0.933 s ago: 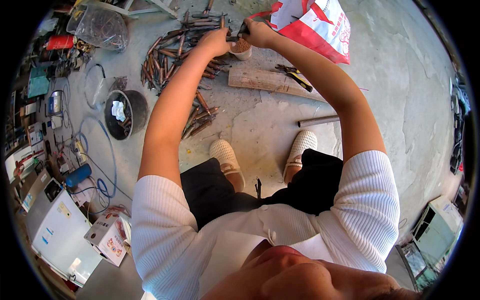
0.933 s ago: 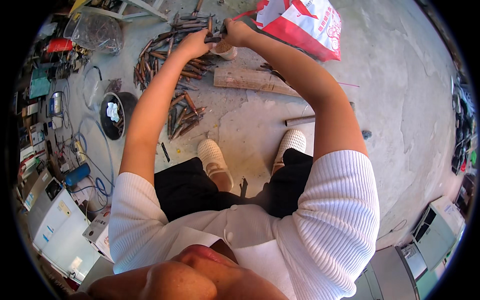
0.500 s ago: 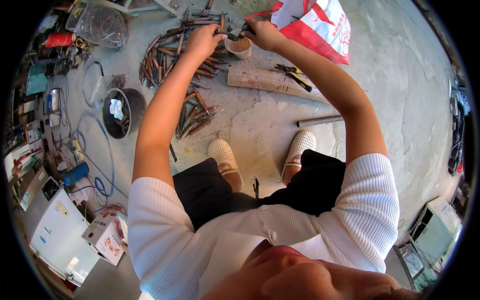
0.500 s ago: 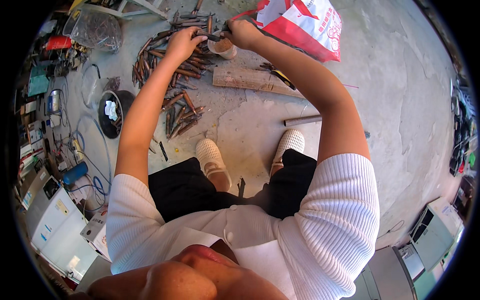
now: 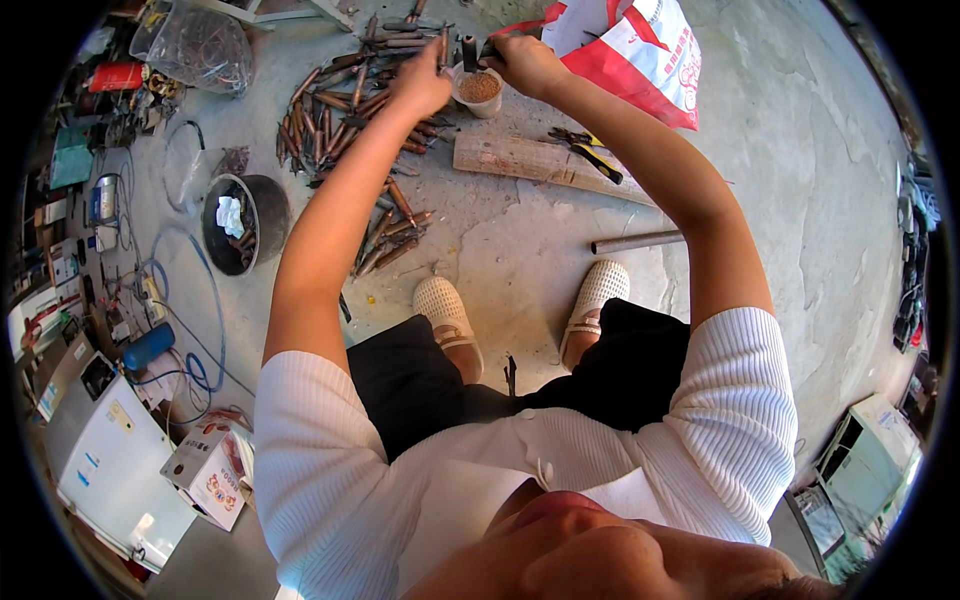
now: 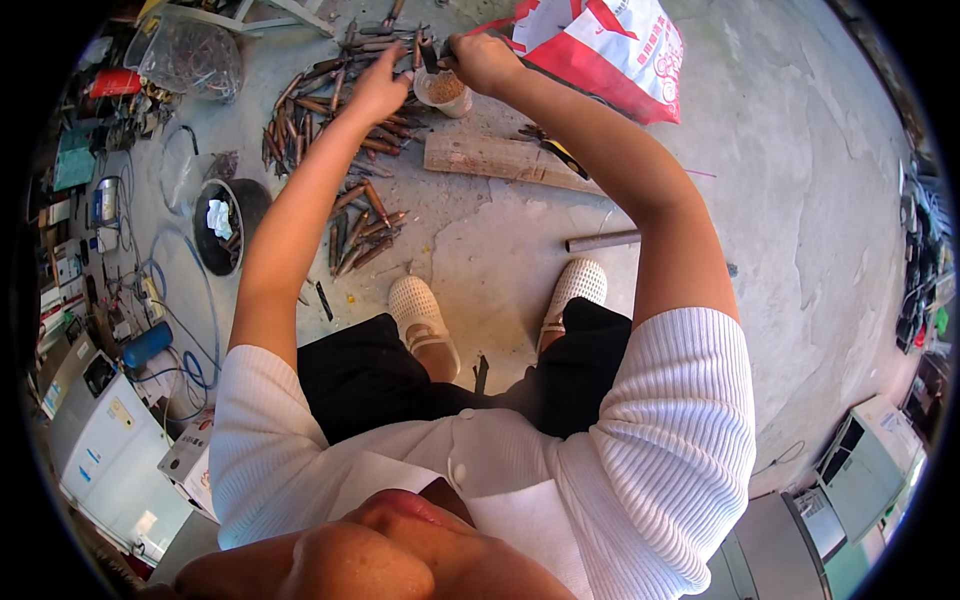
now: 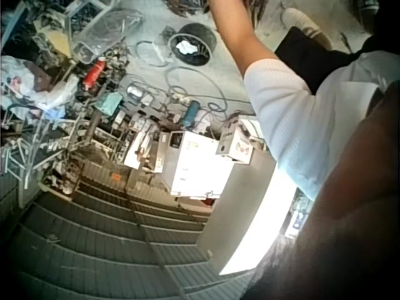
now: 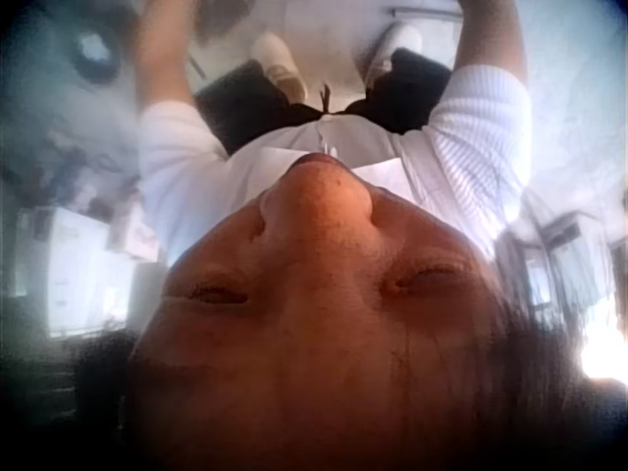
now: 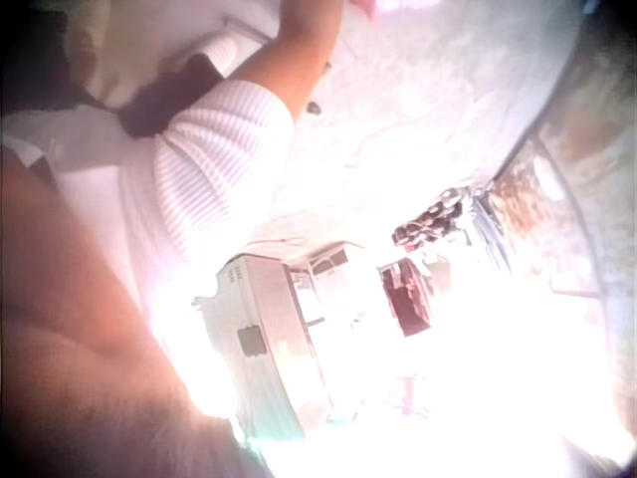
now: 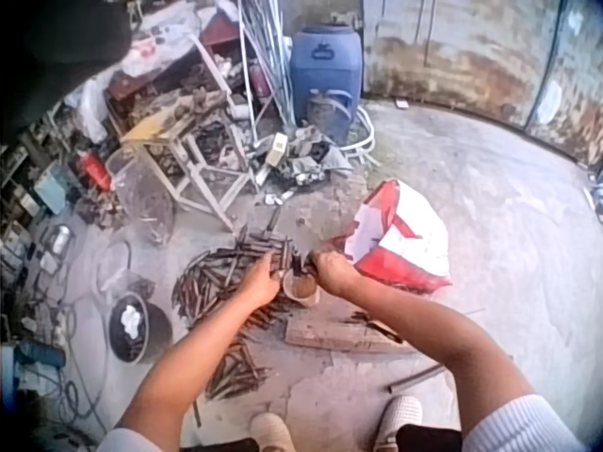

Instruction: The person strips copper wire by hand using pliers and a small container to collect the insulation scraps.

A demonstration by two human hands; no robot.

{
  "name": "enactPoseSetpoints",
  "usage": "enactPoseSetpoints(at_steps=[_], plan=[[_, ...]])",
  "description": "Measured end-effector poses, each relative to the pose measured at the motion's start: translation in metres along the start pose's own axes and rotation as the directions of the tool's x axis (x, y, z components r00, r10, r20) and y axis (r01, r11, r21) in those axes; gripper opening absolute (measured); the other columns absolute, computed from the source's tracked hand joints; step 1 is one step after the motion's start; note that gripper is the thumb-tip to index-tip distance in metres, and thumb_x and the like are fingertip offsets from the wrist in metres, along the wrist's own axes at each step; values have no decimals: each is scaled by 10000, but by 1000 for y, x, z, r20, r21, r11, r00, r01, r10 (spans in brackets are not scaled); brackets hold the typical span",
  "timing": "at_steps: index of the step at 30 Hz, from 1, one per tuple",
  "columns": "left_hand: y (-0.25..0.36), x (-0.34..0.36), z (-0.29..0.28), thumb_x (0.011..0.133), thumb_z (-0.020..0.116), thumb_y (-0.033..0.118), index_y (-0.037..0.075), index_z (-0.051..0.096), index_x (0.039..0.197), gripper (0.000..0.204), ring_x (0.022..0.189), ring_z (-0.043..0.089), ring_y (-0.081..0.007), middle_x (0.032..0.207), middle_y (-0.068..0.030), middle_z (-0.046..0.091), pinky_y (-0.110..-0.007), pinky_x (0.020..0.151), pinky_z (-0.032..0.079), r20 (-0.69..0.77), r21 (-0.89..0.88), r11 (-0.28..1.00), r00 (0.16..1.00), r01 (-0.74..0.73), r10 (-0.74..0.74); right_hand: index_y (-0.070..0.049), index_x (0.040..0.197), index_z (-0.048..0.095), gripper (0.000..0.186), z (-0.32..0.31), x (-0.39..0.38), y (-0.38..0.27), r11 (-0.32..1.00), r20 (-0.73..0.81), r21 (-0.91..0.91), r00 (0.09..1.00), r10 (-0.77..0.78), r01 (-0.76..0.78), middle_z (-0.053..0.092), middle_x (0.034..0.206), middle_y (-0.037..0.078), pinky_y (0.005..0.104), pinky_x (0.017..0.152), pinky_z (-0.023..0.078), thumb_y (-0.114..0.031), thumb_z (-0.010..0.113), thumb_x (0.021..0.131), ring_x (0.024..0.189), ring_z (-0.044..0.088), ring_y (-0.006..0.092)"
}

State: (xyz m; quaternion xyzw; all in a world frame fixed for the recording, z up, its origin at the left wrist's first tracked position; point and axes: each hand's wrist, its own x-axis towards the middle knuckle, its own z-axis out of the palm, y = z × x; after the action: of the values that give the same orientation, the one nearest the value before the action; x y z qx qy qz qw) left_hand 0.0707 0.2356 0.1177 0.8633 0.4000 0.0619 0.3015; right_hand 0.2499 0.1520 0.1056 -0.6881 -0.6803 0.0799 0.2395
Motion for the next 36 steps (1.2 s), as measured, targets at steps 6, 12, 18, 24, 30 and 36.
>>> enactPoseSetpoints(at_steps=[6, 12, 18, 24, 30, 36], plan=[[11, -10, 2, 823, 589, 160, 52, 379, 1381, 606, 1250, 452, -353, 1336, -215, 485, -383, 1003, 362, -43, -143, 972, 980, 185, -193, -29, 881, 598, 328, -5, -1, -1, 998, 22, -65, 1000, 11, -9, 651, 788, 198, 462, 692, 508, -356, 598, 858, 772, 642, 370], [6, -9, 15, 816, 535, 87, 51, 284, 1431, 666, 1275, 414, -350, 1392, -199, 427, -394, 1029, 330, 170, -237, 946, 968, 221, -184, -50, 932, 592, 300, -12, -7, -17, 997, 34, -76, 999, -17, 19, 648, 768, 176, 455, 654, 504, -344, 570, 875, 775, 641, 349], [-22, -2, 1, 828, 468, 33, 46, 311, 1416, 609, 1299, 387, -304, 1422, -146, 392, -399, 1049, 333, -22, -402, 855, 929, 329, -369, -63, 957, 586, 263, -1, -21, -12, 992, -150, -65, 982, -117, 109, 655, 891, 140, 426, 782, 462, -305, 572, 855, 910, 615, 326], [-38, 1, 4, 864, 517, 77, 31, 442, 1337, 481, 1276, 424, -285, 1363, -149, 463, -379, 1040, 354, -6, -498, 805, 927, 323, -375, -76, 931, 596, 248, 2, -21, -9, 994, -35, -70, 996, -84, 81, 649, 870, 149, 434, 703, 489, -309, 590, 846, 808, 632, 331], [-84, 13, -9, 835, 532, 92, 38, 535, 1254, 423, 1148, 536, -257, 1224, -135, 579, -344, 935, 421, -101, -610, 735, 891, 297, -443, -94, 949, 562, 273, -15, -11, -20, 988, -49, -144, 997, -55, 48, 652, 856, 139, 426, 651, 507, -357, 558, 878, 812, 641, 318], [-133, 10, -27, 892, 572, 161, 65, 636, 1110, 246, 1127, 535, -226, 1171, -83, 612, -337, 969, 387, -96, -593, 703, 832, 393, -547, -129, 1017, 561, 206, -52, 12, 48, 880, -149, -475, 988, -49, -28, 662, 917, 91, 409, 611, 526, -276, 562, 874, 788, 656, 284]])
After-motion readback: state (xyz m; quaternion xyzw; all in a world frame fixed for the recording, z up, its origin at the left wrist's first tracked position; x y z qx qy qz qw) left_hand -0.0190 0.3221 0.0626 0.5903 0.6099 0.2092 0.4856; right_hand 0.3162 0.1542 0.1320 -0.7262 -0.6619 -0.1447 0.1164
